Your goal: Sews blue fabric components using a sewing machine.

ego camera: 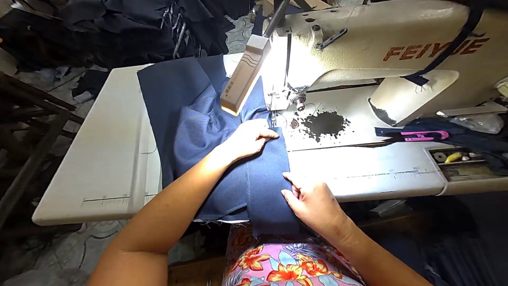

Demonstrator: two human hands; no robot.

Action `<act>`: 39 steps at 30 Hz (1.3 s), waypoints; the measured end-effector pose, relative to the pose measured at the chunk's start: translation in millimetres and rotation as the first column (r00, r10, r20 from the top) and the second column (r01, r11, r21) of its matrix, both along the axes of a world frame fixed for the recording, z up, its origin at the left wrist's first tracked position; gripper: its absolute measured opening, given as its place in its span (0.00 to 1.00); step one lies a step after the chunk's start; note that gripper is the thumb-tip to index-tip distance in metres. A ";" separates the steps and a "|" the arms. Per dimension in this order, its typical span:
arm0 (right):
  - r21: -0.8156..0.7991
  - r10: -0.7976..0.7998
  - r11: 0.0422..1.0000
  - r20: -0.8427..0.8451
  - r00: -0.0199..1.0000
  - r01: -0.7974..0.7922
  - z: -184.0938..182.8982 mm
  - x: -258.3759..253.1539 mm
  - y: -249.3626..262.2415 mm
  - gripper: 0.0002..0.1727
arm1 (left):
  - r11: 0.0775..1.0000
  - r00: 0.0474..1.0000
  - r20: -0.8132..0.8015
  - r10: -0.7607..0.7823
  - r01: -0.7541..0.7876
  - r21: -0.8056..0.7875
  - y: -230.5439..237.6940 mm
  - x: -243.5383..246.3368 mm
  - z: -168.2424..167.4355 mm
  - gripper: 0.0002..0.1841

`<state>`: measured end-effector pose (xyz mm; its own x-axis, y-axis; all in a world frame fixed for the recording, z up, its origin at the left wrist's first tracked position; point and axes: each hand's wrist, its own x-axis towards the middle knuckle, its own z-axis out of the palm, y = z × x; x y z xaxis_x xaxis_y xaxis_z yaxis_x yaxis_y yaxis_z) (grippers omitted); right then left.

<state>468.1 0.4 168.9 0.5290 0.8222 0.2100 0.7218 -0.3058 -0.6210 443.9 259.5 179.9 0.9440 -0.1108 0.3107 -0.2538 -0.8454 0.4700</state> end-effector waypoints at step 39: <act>-0.117 -0.020 0.993 -0.046 0.999 0.014 12.5 1.3 23.4 0.20 | 0.931 0.958 -0.034 0.284 -0.267 0.250 -34.6 -22.2 -21.2 0.26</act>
<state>469.4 23.9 181.4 0.5501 0.8304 0.0882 0.6867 -0.3898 -0.6136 421.7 224.9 158.7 0.9660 0.0935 0.2411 0.0307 -0.9671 0.2524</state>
